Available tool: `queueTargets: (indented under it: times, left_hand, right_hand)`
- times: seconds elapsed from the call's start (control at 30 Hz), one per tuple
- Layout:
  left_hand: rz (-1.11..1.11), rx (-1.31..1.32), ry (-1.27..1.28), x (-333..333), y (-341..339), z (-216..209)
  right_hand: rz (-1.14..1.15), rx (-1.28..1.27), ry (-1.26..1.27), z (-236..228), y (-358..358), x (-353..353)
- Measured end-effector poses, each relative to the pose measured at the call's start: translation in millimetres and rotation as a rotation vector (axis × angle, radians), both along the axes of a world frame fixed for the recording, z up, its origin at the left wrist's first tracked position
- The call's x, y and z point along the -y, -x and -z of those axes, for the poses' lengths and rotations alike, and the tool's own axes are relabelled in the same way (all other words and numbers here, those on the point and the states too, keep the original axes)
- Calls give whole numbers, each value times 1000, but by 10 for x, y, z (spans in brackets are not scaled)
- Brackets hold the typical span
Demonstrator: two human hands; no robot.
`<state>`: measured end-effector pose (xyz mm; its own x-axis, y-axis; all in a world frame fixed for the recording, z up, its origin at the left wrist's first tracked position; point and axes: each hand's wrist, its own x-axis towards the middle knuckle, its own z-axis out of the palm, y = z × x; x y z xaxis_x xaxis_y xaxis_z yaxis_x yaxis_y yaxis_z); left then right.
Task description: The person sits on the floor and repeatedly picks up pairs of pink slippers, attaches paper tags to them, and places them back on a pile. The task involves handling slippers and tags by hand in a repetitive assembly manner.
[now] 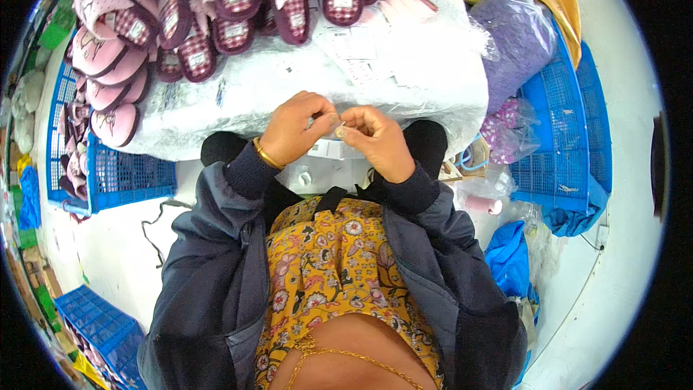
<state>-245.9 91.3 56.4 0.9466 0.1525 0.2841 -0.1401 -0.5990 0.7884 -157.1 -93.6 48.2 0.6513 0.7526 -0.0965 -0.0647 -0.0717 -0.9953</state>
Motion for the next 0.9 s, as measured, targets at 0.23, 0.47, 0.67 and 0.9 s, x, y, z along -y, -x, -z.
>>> queueTargets:
  times: [0.23,0.47,0.67,0.9]
  left_hand:
    - [42,25,-3,66,-34,-145]
    - [-57,26,148,61,-43,-62]
    - [-271,448,-204,-386,-485,-421]
    - [-272,555,-902,-916,-1005,-1219]
  right_hand:
    - [30,-214,-174,72,22,-23]
    - [-102,34,97,-68,-81,72]
    - [-191,75,-193,-51,-189,135]
    - [-58,209,-118,-18,-176,147]
